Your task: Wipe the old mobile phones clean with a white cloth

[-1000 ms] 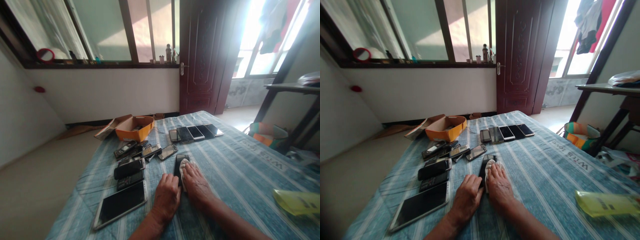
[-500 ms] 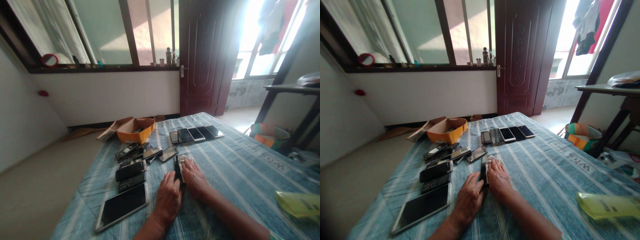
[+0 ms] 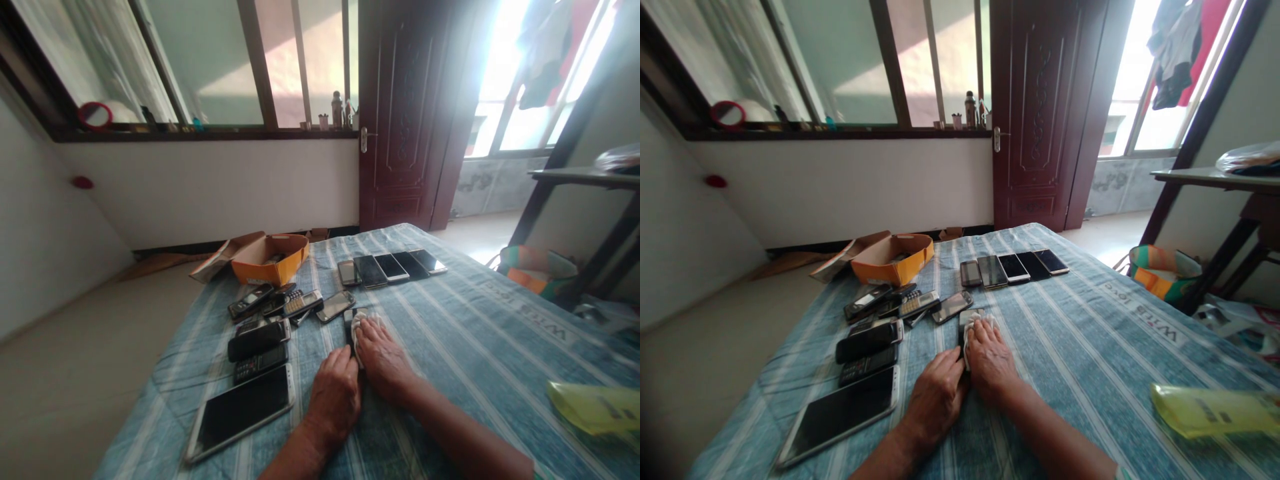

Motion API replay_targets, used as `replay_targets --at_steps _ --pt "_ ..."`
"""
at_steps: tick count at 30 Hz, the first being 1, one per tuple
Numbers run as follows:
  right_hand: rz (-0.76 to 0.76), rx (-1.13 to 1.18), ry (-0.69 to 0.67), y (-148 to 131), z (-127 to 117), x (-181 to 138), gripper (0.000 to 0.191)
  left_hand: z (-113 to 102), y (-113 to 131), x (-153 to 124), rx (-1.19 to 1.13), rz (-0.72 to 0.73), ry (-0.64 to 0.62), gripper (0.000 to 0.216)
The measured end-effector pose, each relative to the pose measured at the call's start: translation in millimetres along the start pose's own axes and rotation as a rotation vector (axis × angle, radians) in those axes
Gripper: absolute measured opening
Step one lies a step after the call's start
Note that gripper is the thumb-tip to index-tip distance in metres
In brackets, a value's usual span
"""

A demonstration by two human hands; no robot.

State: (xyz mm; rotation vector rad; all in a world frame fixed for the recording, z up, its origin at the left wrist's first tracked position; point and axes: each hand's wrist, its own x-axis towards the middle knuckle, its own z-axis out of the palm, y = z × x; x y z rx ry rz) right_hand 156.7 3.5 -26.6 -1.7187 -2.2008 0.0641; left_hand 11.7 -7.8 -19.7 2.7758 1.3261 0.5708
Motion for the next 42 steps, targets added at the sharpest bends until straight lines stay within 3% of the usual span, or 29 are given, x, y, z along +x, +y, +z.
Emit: replay_targets --at_steps 10,16,21,30,33,42 --pt "-0.087 -0.030 0.035 2 7 -19 0.046 2 0 -4 -0.006 0.011 -0.006 0.030" --pt "-0.084 -0.002 -0.022 3 4 17 0.044 -1 1 -3 -0.036 0.021 -0.016 0.027" --pt "-0.069 0.010 0.012 -1 1 42 0.041 -5 0 -2 -0.033 0.028 -0.008 0.030" --pt "-0.172 0.037 0.000 4 1 -10 0.044 -8 0 0 -0.035 -0.004 -0.009 0.018" --pt "-0.169 0.041 -0.009 5 1 -14 0.044 -7 0 0 -0.028 0.007 0.003 0.017" --pt "-0.124 0.041 -0.008 2 2 46 0.039 1 -4 -3 0.069 0.049 0.039 0.021"
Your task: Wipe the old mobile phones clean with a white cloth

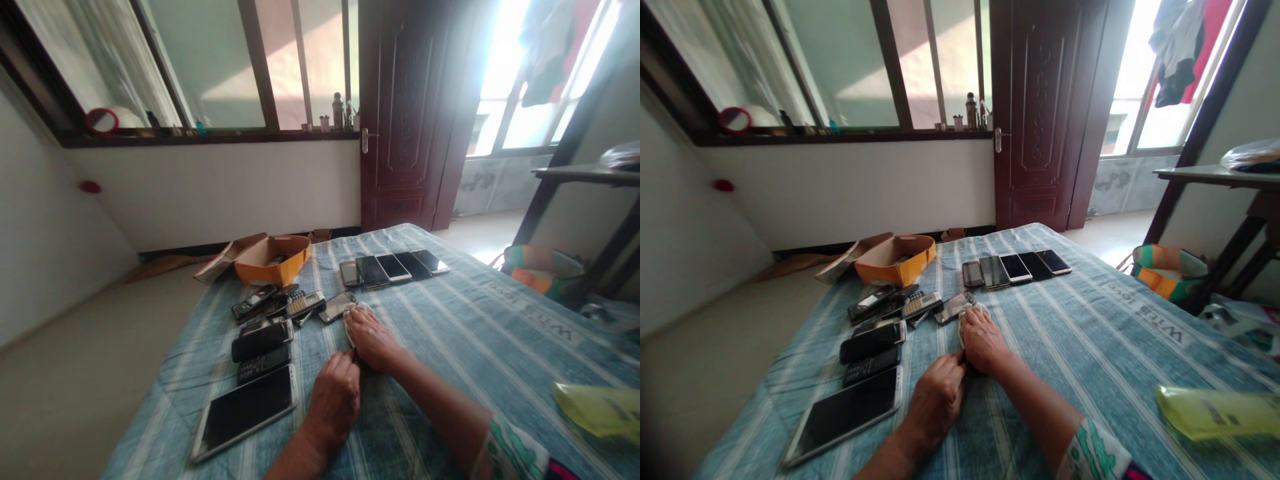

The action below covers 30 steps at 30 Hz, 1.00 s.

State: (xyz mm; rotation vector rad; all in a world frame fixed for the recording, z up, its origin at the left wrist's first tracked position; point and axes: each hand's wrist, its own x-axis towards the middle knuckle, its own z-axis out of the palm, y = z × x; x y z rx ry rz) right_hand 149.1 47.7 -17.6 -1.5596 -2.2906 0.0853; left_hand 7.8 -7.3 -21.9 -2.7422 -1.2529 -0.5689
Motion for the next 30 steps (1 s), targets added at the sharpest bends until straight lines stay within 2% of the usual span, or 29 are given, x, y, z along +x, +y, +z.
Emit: replay_targets --at_steps 4,12,15,21,27,30 --pt "0.016 -0.004 0.018 -2 2 3 0.037 -2 1 0 0.000 -0.002 0.006 0.023" --pt "-0.076 0.028 0.015 -1 5 -49 0.045 -5 2 1 -0.076 -0.028 0.007 0.018" --pt "-0.085 0.030 -0.001 1 0 -45 0.043 -5 2 2 -0.104 -0.035 0.014 0.017" --pt "-0.005 0.010 -0.002 3 -5 -19 0.040 -5 1 1 -0.063 -0.022 0.032 0.018" --pt "-0.081 0.044 -0.026 -1 -8 -42 0.044 -4 1 2 -0.089 -0.021 0.030 0.016" --pt "-0.111 0.050 -0.027 3 -9 -43 0.042 -3 0 1 -0.099 -0.013 0.040 0.017"
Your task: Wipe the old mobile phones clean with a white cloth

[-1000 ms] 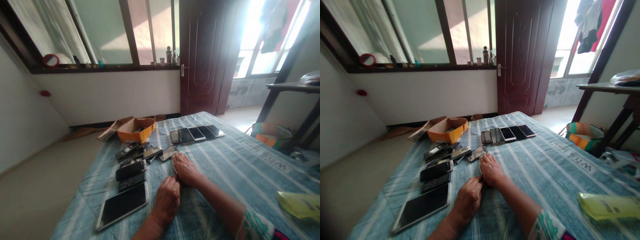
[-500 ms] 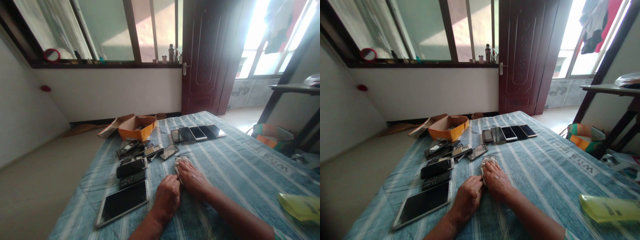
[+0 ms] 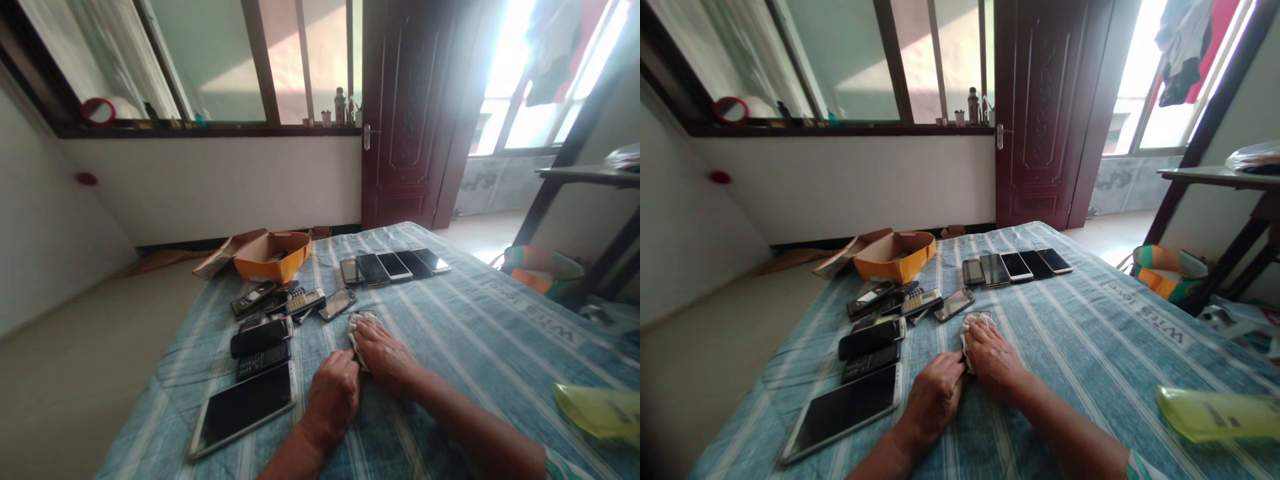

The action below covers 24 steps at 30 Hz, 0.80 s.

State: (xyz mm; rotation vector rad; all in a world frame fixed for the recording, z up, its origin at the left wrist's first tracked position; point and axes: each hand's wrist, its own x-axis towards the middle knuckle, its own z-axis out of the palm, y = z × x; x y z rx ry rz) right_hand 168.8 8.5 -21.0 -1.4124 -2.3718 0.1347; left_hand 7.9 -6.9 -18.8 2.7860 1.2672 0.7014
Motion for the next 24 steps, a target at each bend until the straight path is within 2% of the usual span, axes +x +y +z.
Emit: replay_targets --at_steps 6,9,18,21,24 --pt "0.134 -0.003 0.017 20 2 26 0.041 1 -2 -2 0.029 0.025 0.049 0.013" --pt "0.179 -0.015 0.020 19 5 24 0.043 0 -3 -1 0.021 0.023 0.045 0.012" --pt "0.029 -0.012 0.059 -7 14 -28 0.046 -16 6 2 -0.072 -0.037 -0.060 0.013" --pt "0.011 0.019 0.074 -5 12 -29 0.044 -17 8 2 -0.097 -0.067 -0.078 0.019" --pt "0.011 0.036 0.054 5 5 -16 0.041 -15 7 3 -0.080 -0.090 -0.089 0.021"
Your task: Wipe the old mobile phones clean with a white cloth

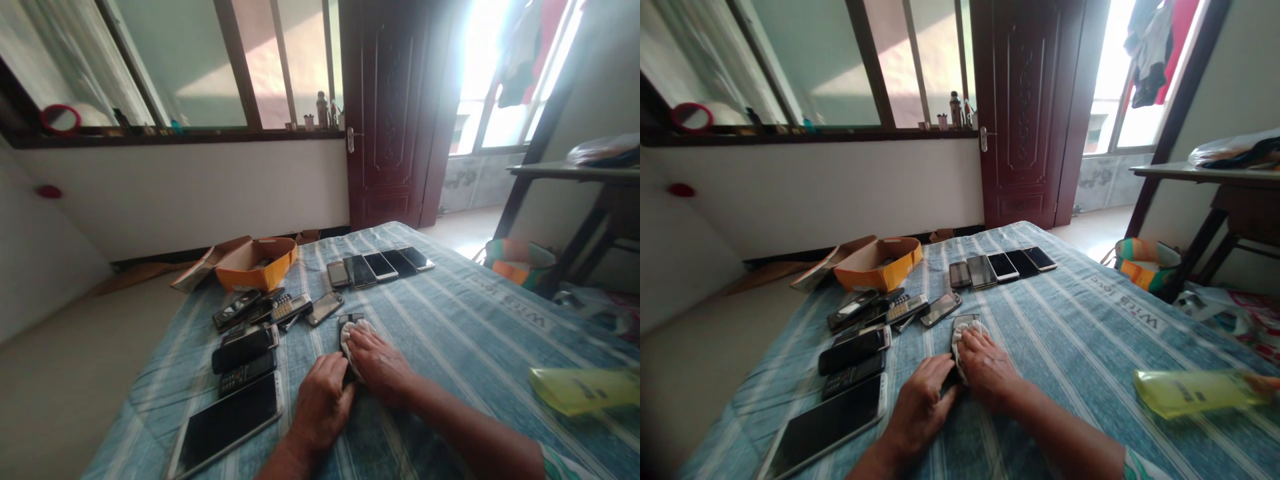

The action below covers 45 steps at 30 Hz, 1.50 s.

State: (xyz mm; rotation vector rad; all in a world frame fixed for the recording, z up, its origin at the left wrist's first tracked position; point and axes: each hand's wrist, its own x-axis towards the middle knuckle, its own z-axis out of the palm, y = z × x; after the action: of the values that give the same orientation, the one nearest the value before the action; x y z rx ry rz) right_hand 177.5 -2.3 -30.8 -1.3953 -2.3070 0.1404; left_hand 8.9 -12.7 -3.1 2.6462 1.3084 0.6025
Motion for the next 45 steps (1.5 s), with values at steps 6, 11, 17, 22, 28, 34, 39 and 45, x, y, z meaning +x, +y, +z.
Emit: replay_targets --at_steps 6,11,17,22,28,34,39,45 --pt "0.123 -0.004 0.009 19 -4 27 0.040 4 2 2 0.056 -0.016 -0.006 0.024" --pt "0.094 -0.026 0.005 11 -2 11 0.044 13 14 3 0.137 -0.105 0.051 0.049" --pt "0.011 -0.002 0.016 12 -15 8 0.037 18 30 15 0.198 -0.222 0.018 0.086" --pt "0.080 -0.011 0.047 27 -15 30 0.035 16 39 25 0.194 -0.265 0.042 0.083" --pt "-0.001 0.009 0.030 18 -14 14 0.037 12 29 25 0.064 -0.229 0.025 0.074" --pt "-0.134 0.025 -0.025 -12 -13 -26 0.051 1 -4 7 -0.132 -0.056 -0.180 0.093" --pt "-0.154 0.032 -0.032 -17 -15 -31 0.050 -8 -14 0 -0.184 -0.005 -0.295 0.096" --pt "0.037 -0.009 0.007 -3 -12 -22 0.039 -14 -14 3 -0.219 -0.020 -0.303 0.096"
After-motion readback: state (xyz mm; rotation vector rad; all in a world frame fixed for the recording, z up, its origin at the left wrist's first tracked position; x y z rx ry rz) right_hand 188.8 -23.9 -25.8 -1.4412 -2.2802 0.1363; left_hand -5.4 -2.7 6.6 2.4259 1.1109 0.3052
